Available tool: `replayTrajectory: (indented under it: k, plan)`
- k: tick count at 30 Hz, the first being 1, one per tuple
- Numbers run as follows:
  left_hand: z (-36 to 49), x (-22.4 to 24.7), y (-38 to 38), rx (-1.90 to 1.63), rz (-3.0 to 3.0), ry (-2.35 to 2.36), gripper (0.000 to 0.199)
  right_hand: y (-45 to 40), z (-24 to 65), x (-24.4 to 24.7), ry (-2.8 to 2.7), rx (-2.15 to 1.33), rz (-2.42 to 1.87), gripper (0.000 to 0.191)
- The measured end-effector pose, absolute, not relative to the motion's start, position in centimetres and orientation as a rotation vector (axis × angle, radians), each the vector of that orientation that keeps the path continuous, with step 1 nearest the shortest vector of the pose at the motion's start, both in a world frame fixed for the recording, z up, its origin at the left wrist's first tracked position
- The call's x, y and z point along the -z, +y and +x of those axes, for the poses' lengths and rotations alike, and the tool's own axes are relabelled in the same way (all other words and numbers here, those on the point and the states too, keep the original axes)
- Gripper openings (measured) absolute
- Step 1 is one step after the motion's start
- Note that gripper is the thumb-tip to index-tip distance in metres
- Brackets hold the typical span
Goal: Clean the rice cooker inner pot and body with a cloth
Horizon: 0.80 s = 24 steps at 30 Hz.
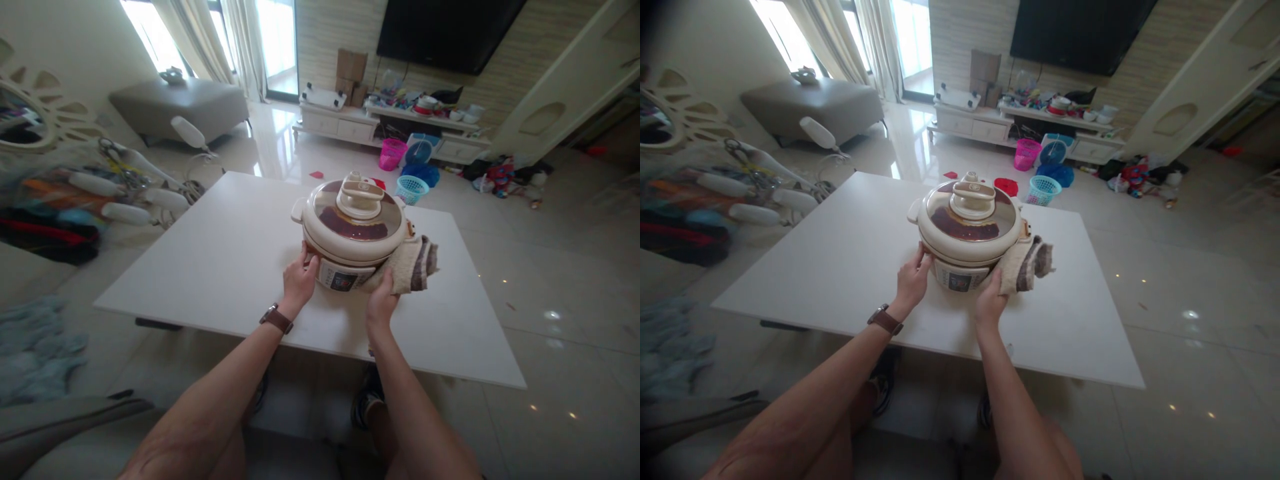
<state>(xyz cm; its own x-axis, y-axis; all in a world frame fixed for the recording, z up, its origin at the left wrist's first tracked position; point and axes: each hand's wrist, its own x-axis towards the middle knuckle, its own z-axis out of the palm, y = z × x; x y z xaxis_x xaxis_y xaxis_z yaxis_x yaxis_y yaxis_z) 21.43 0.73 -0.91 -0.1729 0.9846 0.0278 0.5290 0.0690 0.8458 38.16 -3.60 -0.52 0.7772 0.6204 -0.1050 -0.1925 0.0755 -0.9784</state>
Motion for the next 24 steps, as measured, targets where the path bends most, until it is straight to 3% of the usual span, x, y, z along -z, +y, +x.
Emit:
replayTrajectory:
  k: [8, 15, 24]
  plan:
    - [21.8, 0.5, 0.5, -0.979, 1.528, 1.78, 0.062, -4.1, 37.1, 1.0, -0.844, -0.39, -1.367, 0.065]
    - [21.7, 0.7, 0.6, -0.982, 1.541, 1.791, 0.064, -2.6, 39.1, 0.2, -0.482, -0.473, -1.411, 0.073]
    - [21.8, 1.0, 0.7, -1.005, 1.545, 1.805, 0.063, -1.7, 40.0, 4.3, -0.054, -0.882, -1.534, 0.069]
